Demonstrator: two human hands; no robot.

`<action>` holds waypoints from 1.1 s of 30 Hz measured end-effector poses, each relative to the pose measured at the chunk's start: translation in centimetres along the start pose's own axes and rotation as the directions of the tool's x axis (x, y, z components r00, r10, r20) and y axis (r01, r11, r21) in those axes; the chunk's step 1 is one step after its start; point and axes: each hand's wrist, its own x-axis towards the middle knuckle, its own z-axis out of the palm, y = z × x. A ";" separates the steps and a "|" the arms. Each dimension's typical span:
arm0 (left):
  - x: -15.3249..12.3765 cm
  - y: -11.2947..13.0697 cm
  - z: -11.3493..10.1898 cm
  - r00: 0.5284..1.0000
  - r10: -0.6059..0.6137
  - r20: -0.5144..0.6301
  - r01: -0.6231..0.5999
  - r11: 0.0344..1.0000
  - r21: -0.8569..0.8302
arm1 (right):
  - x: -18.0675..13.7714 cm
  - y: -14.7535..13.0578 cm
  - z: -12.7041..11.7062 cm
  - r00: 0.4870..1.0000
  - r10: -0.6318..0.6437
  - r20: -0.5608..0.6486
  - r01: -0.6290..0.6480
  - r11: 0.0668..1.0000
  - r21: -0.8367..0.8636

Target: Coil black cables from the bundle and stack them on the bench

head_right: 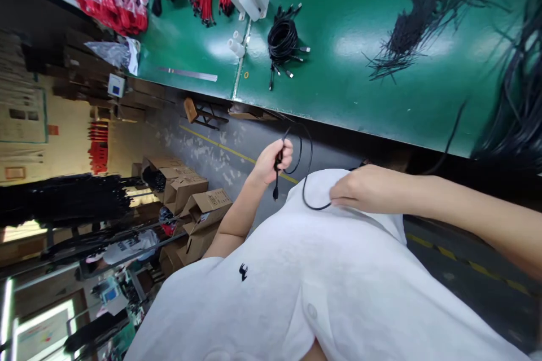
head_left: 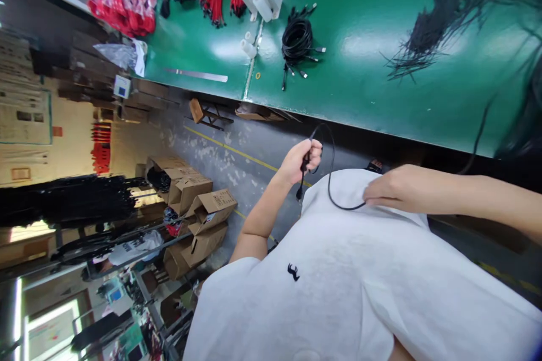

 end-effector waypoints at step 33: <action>-4.3 4.6 -0.5 0.935 0.337 -0.107 -0.331 0.941 0.069 | -11.7 5.8 4.6 0.736 0.375 -0.563 -0.555 0.811 -0.184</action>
